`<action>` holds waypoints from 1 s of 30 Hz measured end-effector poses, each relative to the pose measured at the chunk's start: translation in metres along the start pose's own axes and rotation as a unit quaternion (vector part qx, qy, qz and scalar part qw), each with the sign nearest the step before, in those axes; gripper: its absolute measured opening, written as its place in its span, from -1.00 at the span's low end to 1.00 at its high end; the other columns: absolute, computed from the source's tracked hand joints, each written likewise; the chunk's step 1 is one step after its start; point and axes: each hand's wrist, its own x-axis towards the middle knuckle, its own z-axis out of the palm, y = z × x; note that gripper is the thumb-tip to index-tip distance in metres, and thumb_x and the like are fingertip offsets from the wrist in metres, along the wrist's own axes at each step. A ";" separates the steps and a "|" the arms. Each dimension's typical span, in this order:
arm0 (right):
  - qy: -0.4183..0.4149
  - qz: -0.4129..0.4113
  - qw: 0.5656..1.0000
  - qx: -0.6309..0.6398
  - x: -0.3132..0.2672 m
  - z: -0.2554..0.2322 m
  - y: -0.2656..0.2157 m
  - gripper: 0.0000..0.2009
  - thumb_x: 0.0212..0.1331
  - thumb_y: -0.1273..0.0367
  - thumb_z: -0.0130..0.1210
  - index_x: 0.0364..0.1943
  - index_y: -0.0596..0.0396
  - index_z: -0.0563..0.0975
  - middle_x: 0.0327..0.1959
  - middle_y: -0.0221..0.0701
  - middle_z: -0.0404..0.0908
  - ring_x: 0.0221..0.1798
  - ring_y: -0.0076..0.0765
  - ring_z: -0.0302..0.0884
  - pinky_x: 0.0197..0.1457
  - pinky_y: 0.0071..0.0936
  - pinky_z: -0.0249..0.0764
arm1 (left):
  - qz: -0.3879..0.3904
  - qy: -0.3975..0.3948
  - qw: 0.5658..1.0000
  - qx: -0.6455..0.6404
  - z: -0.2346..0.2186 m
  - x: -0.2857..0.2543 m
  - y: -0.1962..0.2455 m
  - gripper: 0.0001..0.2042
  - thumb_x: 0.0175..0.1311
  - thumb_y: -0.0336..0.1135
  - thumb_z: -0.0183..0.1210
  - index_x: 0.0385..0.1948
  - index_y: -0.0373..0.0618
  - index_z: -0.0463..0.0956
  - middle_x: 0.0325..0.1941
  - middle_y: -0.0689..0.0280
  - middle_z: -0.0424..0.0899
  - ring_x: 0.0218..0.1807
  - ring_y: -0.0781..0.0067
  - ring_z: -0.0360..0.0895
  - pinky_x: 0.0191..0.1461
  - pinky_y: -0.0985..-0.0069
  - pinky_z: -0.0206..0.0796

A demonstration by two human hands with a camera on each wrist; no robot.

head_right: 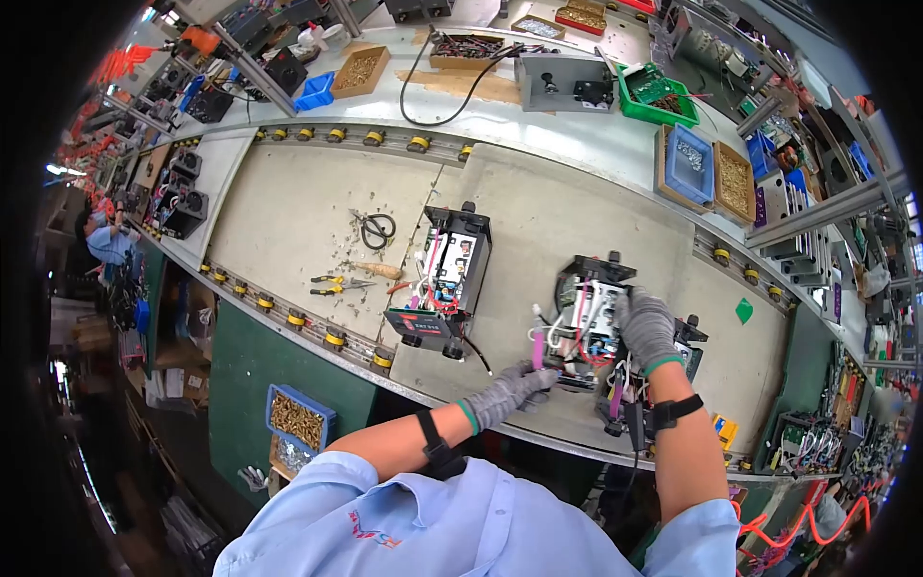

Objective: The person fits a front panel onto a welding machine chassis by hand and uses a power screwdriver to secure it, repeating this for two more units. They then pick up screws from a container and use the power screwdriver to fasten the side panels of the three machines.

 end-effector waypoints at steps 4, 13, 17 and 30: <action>-0.043 0.020 0.999 0.003 -0.002 -0.009 0.012 -0.56 0.39 0.05 -0.04 -0.02 0.15 0.58 -0.18 0.04 0.68 -0.05 0.16 0.65 0.07 0.01 0.52 | -0.015 -0.014 0.999 0.049 0.004 0.001 0.000 -0.28 0.18 0.26 0.31 0.19 -0.12 0.39 -0.18 0.46 0.53 -0.26 0.65 0.47 -0.23 0.56 0.42; -0.030 -0.285 0.892 0.350 -0.109 -0.046 -0.140 -0.75 0.29 0.29 0.13 -0.06 0.13 0.60 -0.21 -0.12 0.65 -0.16 0.05 0.65 -0.03 -0.08 0.58 | 0.019 0.145 0.985 -0.090 -0.148 -0.146 0.008 0.01 0.20 0.34 0.24 0.41 -0.34 0.02 0.17 -0.02 0.53 0.01 0.25 0.60 0.07 0.31 0.55; -0.288 -0.231 0.927 0.066 -0.103 0.064 -0.176 -0.74 0.27 0.27 0.12 -0.06 0.10 0.58 -0.06 -0.05 0.64 0.03 0.06 0.65 0.03 -0.06 0.59 | 0.001 0.225 0.962 -0.157 -0.168 -0.154 0.042 0.04 0.15 0.39 0.25 0.39 -0.32 0.02 0.23 -0.20 0.44 0.09 0.02 0.58 0.09 0.13 0.54; -0.248 -0.021 0.966 0.074 -0.077 0.110 -0.195 -0.70 0.22 0.25 0.12 -0.05 0.10 0.56 -0.05 -0.09 0.67 0.03 0.05 0.68 0.07 -0.06 0.60 | 0.007 0.223 0.974 -0.028 -0.188 -0.154 0.048 -0.34 0.31 0.18 0.23 0.31 -0.08 0.37 0.15 0.07 0.60 0.04 0.22 0.63 0.06 0.29 0.48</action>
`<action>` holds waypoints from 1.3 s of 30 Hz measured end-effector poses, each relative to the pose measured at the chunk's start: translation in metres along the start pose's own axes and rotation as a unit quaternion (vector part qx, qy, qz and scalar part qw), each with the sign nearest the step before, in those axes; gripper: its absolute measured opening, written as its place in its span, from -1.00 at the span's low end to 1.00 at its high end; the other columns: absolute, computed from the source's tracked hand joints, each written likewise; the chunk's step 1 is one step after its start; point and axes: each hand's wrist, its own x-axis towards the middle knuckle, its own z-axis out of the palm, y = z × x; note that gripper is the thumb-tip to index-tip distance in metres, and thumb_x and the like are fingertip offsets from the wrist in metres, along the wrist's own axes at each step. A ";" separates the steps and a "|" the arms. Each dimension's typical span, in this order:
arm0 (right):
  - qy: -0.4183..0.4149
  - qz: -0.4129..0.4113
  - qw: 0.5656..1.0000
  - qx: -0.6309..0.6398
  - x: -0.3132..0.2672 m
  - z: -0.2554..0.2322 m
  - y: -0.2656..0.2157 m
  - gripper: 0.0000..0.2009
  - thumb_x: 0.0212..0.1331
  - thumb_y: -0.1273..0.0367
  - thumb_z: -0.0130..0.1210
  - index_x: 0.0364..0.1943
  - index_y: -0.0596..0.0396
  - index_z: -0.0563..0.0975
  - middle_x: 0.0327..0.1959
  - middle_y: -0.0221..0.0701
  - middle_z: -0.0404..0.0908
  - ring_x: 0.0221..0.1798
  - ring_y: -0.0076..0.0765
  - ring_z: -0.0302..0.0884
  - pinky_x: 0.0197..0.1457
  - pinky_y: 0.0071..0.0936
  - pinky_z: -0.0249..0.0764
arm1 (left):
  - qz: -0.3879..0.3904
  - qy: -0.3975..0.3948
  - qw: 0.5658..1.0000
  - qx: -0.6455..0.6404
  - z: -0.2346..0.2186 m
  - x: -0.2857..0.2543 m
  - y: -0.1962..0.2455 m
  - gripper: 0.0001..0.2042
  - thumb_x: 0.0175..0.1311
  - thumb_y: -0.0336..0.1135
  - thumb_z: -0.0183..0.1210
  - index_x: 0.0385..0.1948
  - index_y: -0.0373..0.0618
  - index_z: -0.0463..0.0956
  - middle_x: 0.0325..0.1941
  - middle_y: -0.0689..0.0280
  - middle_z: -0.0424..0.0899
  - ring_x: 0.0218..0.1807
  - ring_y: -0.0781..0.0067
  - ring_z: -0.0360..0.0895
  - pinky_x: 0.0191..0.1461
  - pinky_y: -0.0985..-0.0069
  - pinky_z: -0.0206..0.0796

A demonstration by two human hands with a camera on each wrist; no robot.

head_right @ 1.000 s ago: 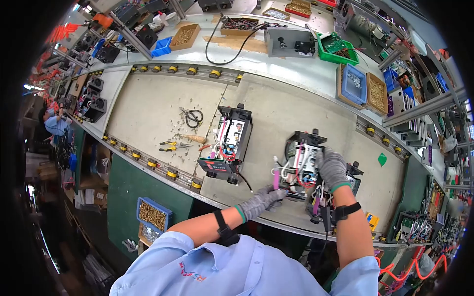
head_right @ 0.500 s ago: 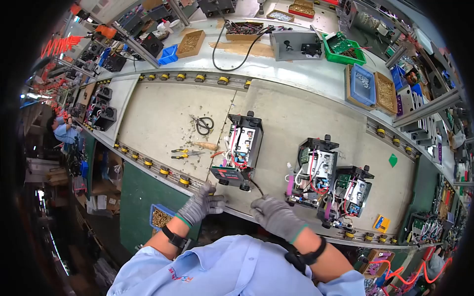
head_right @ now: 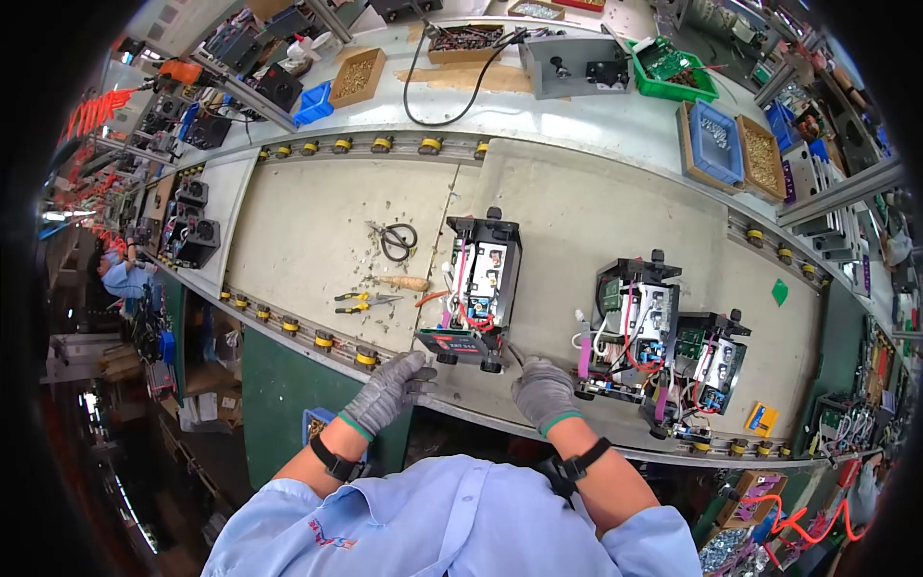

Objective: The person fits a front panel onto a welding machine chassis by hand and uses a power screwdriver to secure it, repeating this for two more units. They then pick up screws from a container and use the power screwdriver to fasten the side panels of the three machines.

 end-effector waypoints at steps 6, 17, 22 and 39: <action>0.167 -0.064 0.981 0.078 -0.040 -0.053 -0.006 -0.75 0.26 0.36 0.05 0.00 0.07 0.55 -0.26 -0.08 0.69 -0.17 0.08 0.67 -0.08 -0.04 0.56 | 0.124 -0.061 0.985 0.099 0.017 -0.028 0.038 -0.45 0.38 -0.06 0.26 0.26 -0.21 0.39 -0.01 0.21 0.66 0.01 0.43 0.62 0.04 0.49 0.51; -0.126 -0.291 0.650 0.691 -0.015 -0.077 -0.012 -0.26 0.27 0.23 0.30 0.43 0.30 0.23 0.27 -0.18 0.49 0.23 -0.31 0.51 0.27 -0.36 0.48 | 0.388 -0.019 0.841 0.377 0.104 -0.036 0.097 -0.61 0.26 -0.27 0.36 0.04 -0.26 0.55 -0.27 0.22 0.69 -0.26 0.45 0.67 -0.17 0.43 0.53; -0.123 -0.280 0.676 0.671 -0.013 -0.073 -0.012 -0.26 0.28 0.25 0.27 0.43 0.34 0.21 0.28 -0.19 0.48 0.24 -0.33 0.48 0.32 -0.34 0.45 | 0.503 0.052 0.732 0.457 0.103 -0.013 0.088 -0.74 0.24 -0.27 0.34 -0.15 -0.23 0.63 -0.36 0.15 0.69 -0.37 0.26 0.69 -0.26 0.33 0.54; 0.278 -0.264 0.899 0.209 -0.029 -0.077 -0.023 -0.78 0.12 0.31 0.33 -0.18 0.06 0.67 -0.35 -0.24 0.61 -0.34 -0.06 0.62 -0.26 -0.23 0.55 | 0.280 0.031 0.899 0.335 0.100 -0.007 0.069 -0.75 0.40 -0.22 0.21 -0.30 -0.27 0.63 -0.45 0.28 0.68 -0.40 0.58 0.53 -0.25 0.48 0.44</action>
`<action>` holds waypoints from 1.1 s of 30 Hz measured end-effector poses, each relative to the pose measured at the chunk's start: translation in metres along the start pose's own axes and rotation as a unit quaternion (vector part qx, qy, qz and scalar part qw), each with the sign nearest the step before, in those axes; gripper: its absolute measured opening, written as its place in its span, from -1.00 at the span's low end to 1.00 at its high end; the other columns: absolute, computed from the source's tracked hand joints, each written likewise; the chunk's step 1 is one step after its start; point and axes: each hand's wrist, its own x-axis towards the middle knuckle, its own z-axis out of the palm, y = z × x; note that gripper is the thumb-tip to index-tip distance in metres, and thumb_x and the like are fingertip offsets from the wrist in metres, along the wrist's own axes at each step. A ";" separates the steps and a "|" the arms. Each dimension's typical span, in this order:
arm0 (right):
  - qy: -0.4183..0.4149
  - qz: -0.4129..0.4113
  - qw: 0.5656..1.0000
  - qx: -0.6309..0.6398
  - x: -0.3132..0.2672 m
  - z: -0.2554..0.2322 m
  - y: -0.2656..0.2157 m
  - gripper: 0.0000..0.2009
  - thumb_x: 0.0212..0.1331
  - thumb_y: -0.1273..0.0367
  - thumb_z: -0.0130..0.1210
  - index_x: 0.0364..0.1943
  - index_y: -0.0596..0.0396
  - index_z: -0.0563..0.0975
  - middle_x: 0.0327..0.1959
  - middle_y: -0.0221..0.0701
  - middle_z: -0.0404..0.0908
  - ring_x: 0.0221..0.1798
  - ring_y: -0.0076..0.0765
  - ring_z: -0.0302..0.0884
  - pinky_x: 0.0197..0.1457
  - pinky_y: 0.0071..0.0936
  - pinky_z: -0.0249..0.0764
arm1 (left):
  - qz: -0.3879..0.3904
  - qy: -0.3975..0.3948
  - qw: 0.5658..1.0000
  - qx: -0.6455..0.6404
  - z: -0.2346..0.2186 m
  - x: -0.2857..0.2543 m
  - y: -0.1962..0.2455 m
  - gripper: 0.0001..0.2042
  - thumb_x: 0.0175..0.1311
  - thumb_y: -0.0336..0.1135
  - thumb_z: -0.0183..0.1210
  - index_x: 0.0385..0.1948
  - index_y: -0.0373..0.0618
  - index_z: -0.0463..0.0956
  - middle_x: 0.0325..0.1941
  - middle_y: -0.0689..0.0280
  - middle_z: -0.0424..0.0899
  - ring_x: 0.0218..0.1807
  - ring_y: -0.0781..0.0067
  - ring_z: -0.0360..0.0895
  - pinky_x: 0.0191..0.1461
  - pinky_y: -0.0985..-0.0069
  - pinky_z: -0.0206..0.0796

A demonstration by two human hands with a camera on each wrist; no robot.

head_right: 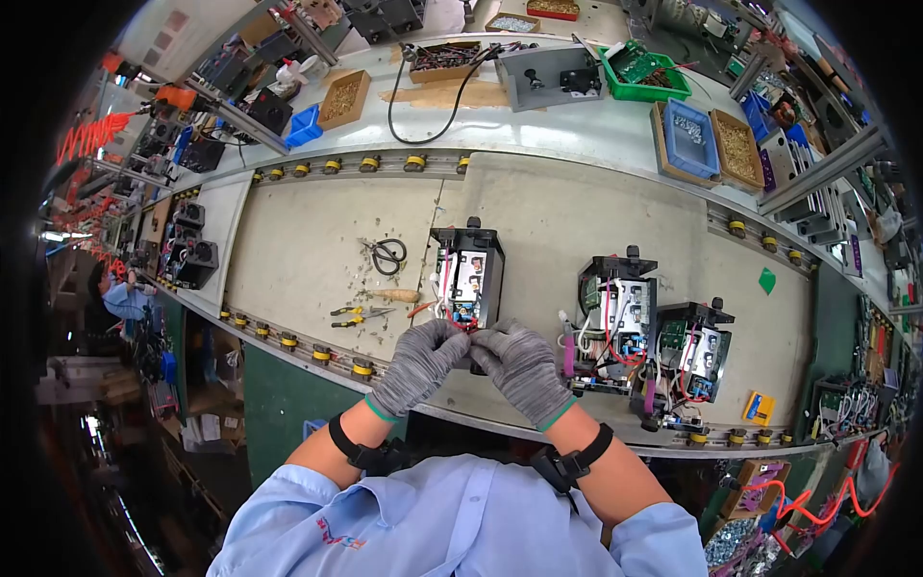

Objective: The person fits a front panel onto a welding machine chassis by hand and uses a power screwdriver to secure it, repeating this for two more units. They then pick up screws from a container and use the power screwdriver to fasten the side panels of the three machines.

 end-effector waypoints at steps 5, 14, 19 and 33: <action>0.040 -0.086 0.994 0.052 0.006 -0.001 -0.003 -0.84 0.12 0.40 0.32 -0.21 0.09 0.66 -0.35 -0.25 0.60 -0.35 -0.10 0.62 -0.30 -0.25 0.55 | -0.015 0.008 0.997 -0.073 0.004 -0.002 -0.006 -0.77 0.41 -0.22 0.21 -0.27 -0.25 0.63 -0.46 0.37 0.64 -0.40 0.64 0.50 -0.27 0.57 0.41; 0.016 0.055 0.972 0.228 -0.004 0.025 0.016 -0.82 0.30 0.40 0.20 -0.12 0.21 0.60 -0.28 -0.12 0.68 -0.29 -0.16 0.69 -0.18 -0.34 0.58 | -0.278 0.107 0.929 -0.219 -0.022 -0.032 -0.075 -0.22 0.18 0.25 0.33 0.24 -0.17 0.32 -0.02 0.17 0.53 -0.24 0.38 0.61 -0.25 0.38 0.56; -0.021 0.097 0.968 0.232 -0.001 0.019 0.018 -0.81 0.33 0.37 0.17 -0.10 0.21 0.59 -0.32 -0.16 0.68 -0.33 -0.25 0.66 -0.20 -0.36 0.57 | -0.335 0.031 0.871 -0.358 -0.006 -0.017 -0.086 -0.06 0.03 0.52 0.24 0.29 -0.06 0.33 0.13 0.05 0.41 -0.04 0.11 0.56 -0.10 0.08 0.58; -0.070 0.111 0.970 0.204 -0.002 0.025 0.020 -0.81 0.37 0.40 0.15 -0.08 0.26 0.56 -0.29 -0.31 0.67 -0.22 -0.52 0.57 -0.08 -0.49 0.54 | -0.350 0.002 0.852 -0.390 0.000 0.007 -0.078 -0.35 0.07 0.39 0.27 0.01 0.07 0.49 -0.17 0.26 0.52 -0.27 0.36 0.52 -0.25 0.28 0.55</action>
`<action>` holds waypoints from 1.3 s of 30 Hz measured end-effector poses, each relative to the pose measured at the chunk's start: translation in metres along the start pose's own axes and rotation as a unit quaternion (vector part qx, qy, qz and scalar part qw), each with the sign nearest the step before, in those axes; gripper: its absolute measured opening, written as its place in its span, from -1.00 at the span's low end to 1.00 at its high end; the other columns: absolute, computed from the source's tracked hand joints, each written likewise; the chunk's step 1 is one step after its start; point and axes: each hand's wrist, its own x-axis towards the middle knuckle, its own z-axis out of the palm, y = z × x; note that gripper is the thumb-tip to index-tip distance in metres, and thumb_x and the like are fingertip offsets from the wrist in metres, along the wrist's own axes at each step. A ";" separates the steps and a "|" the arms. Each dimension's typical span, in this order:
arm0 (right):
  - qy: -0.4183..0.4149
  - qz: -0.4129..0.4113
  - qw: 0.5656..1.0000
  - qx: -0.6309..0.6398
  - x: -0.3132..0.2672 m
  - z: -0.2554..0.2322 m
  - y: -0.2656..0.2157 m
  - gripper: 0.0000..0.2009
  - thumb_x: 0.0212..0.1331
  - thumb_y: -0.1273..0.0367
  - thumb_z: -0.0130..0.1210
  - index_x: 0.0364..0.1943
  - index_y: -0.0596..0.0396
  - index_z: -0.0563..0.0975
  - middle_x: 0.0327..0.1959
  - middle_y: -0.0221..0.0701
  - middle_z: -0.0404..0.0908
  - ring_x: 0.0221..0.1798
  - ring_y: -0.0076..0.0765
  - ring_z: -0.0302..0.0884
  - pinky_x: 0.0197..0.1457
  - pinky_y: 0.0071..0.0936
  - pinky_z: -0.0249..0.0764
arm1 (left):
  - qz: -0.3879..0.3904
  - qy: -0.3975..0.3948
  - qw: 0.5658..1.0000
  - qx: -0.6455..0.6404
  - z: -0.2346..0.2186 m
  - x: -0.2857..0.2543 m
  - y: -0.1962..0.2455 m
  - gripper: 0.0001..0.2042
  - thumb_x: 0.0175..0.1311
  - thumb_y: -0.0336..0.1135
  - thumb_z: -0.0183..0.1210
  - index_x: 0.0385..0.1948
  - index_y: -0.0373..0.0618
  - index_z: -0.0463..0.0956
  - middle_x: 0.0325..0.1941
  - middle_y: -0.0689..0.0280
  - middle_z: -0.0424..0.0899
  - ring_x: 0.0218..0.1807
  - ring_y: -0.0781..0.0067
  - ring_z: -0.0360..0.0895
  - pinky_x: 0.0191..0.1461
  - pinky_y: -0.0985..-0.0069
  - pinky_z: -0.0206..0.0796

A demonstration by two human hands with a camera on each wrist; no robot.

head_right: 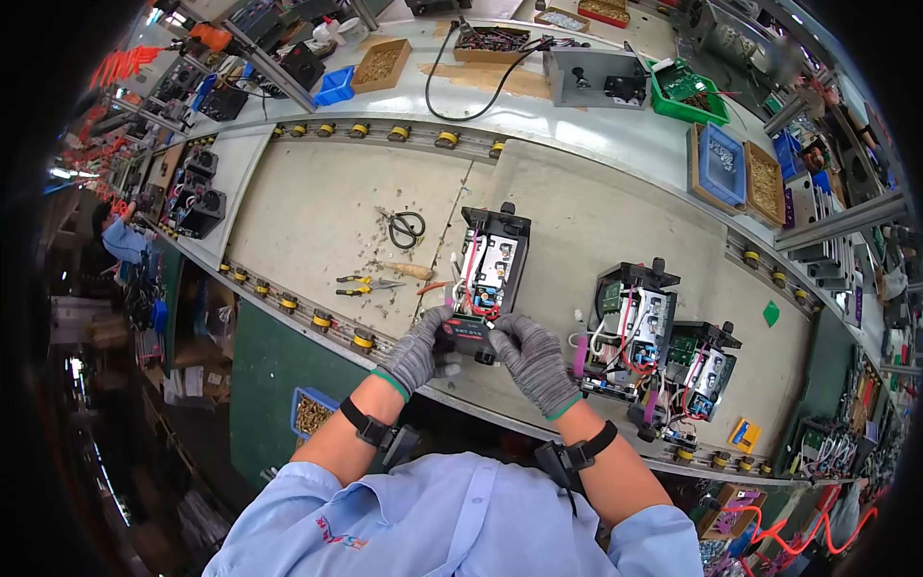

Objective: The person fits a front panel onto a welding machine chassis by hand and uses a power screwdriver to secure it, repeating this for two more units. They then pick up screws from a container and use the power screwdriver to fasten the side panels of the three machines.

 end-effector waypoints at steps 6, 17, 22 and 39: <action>0.015 -0.013 0.999 -0.025 0.002 -0.002 0.010 -0.82 0.36 0.42 0.17 -0.10 0.28 0.56 -0.30 -0.32 0.68 -0.22 -0.54 0.59 -0.09 -0.51 0.55 | 0.094 0.064 0.991 0.066 0.005 0.013 -0.008 -0.48 0.19 0.06 0.34 0.07 0.00 0.41 -0.24 0.37 0.61 -0.41 0.54 0.52 -0.47 0.53 0.41; 0.003 -0.230 0.932 -0.281 0.026 -0.013 -0.029 -0.80 -0.01 0.32 0.36 -0.26 -0.05 0.68 -0.14 -0.32 0.64 -0.06 -0.07 0.60 0.08 -0.10 0.50 | 0.202 -0.063 0.977 -0.002 -0.028 0.024 -0.038 -0.30 0.22 -0.07 0.36 0.33 -0.08 0.22 0.01 0.30 0.57 -0.06 0.48 0.59 -0.11 0.48 0.56; -0.011 -0.278 0.892 -0.355 0.049 0.003 -0.032 -0.82 -0.06 0.29 0.35 -0.30 -0.14 0.70 0.10 -0.33 0.61 0.25 -0.05 0.46 0.36 0.00 0.34 | 0.212 -0.082 0.974 0.012 -0.031 0.015 -0.042 -0.23 0.19 -0.02 0.38 0.37 -0.09 0.20 0.08 0.30 0.55 0.06 0.45 0.55 0.01 0.43 0.54; -0.058 -0.258 0.863 -0.431 0.079 0.034 -0.011 -0.44 0.07 0.18 0.27 0.19 0.11 0.54 0.35 -0.15 0.39 0.50 0.04 0.15 0.58 -0.05 0.05 | 0.260 -0.081 0.962 -0.031 -0.037 0.023 -0.063 -0.09 0.09 0.02 0.45 0.41 -0.18 0.11 0.12 0.24 0.48 0.09 0.42 0.51 0.09 0.45 0.49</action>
